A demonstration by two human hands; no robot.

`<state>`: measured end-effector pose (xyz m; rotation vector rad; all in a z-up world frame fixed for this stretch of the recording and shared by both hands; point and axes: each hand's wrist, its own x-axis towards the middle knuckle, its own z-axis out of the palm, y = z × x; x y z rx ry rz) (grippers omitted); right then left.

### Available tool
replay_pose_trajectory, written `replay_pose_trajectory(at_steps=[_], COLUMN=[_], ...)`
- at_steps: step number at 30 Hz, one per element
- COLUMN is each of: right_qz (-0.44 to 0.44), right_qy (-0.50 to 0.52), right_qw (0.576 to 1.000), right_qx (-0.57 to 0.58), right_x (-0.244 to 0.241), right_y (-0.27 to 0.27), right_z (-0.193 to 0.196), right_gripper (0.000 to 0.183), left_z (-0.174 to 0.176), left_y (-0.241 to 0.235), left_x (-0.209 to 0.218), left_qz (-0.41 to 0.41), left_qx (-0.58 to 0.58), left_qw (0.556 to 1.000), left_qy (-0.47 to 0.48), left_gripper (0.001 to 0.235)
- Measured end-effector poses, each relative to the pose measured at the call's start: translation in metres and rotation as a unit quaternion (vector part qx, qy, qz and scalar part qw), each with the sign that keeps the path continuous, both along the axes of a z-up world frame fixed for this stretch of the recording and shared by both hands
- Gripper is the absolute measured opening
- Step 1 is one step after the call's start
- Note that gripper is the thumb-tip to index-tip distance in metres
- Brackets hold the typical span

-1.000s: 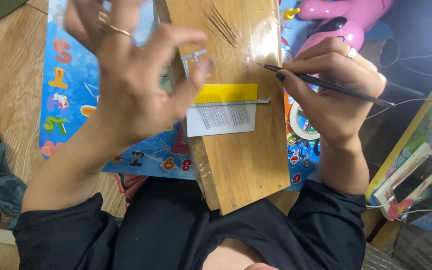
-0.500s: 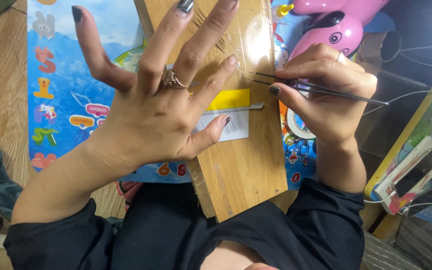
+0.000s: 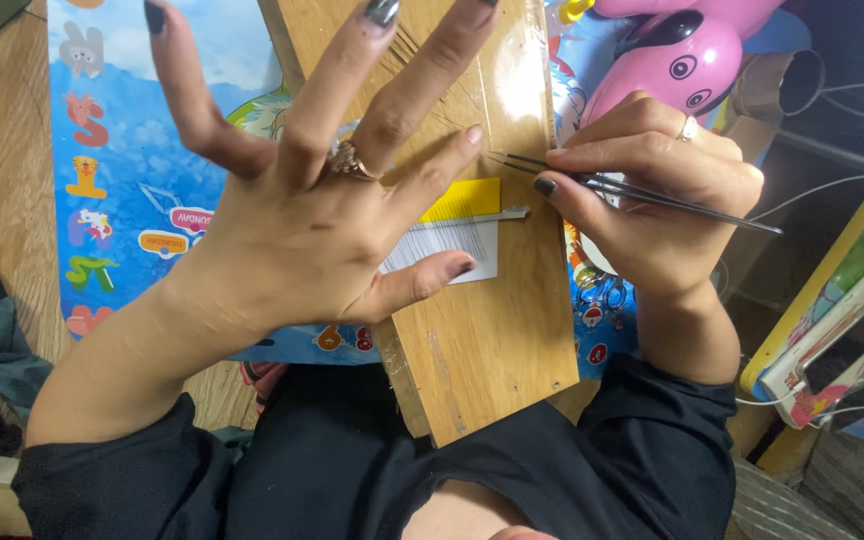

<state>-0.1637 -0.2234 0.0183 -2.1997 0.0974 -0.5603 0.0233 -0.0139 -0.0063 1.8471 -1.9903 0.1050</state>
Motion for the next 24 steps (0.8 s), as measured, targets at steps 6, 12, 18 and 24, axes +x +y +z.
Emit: replay_pose_trajectory(at_steps=[6, 12, 18, 24], right_qz=[-0.005, -0.013, -0.029, -0.009], right_qy=[-0.005, 0.011, 0.02, 0.007], right_qw=[1.0, 1.0, 0.999, 1.0], right_qx=[-0.001, -0.005, -0.016, -0.007], right_x=[0.0, -0.004, -0.007, -0.004], right_y=[0.002, 0.001, 0.001, 0.004], right_z=[-0.004, -0.002, 0.001, -0.001], right_gripper=[0.013, 0.013, 0.013, 0.016], left_z=[0.001, 0.001, 0.001, -0.006], left_y=[-0.002, 0.0, 0.002, 0.004], left_x=[-0.001, -0.001, -0.001, -0.004], left_qz=[0.021, 0.027, 0.037, 0.054], left_qx=[0.007, 0.008, 0.009, -0.011], left_qw=[0.999, 0.996, 0.993, 0.986], left_qy=[-0.03, -0.082, -0.115, -0.155], left_gripper=[0.091, 0.098, 0.101, 0.109])
